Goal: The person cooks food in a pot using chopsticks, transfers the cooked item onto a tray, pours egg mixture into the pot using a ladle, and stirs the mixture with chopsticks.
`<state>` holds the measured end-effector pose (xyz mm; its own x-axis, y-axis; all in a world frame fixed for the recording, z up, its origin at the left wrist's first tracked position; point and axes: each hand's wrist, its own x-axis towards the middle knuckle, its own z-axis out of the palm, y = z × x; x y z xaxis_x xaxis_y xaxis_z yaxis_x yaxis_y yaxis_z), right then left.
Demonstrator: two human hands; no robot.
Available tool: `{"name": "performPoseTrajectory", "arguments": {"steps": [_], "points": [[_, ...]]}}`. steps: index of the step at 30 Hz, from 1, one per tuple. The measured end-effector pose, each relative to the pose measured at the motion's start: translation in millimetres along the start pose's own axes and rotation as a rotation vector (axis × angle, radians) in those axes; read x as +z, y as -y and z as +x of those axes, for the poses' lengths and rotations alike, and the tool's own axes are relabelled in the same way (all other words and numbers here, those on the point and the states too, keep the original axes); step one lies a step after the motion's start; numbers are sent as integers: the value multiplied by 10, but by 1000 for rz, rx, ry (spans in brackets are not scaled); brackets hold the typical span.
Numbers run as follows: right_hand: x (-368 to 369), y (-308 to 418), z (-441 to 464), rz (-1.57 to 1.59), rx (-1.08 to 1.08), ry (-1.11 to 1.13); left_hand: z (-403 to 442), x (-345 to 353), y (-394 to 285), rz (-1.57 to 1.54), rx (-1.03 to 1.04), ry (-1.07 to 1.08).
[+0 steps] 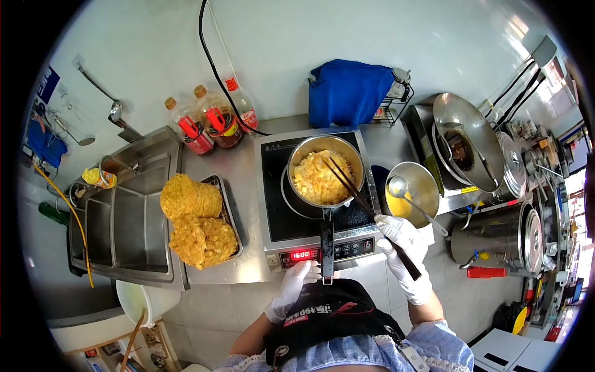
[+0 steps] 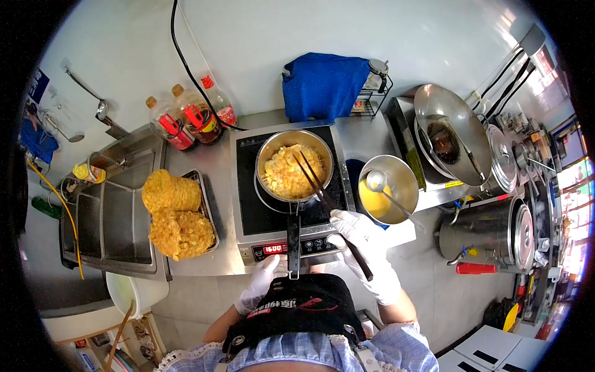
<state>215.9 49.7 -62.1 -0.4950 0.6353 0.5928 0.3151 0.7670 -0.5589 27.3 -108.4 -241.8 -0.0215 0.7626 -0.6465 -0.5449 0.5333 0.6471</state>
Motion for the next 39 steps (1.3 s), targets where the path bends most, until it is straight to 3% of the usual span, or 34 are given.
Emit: {"name": "performPoseTrajectory", "arguments": {"steps": [20,26,30,35,36,39], "points": [[64,-40,-32,-26,-55,95,16,11,27,-20,15,32],[-68,38,-123,-34,23,-54,10,25,-16,-8,7,30],[33,-3,-104,-49,125,-9,12,24,-6,10,-2,22],[-37,-38,-109,-53,40,14,48,-3,81,-46,12,-15],[-153,92,41,-46,-61,-21,86,-22,132,-43,39,-31],[-226,-89,-207,-21,37,4,387,-3,208,-5,5,201]]}}
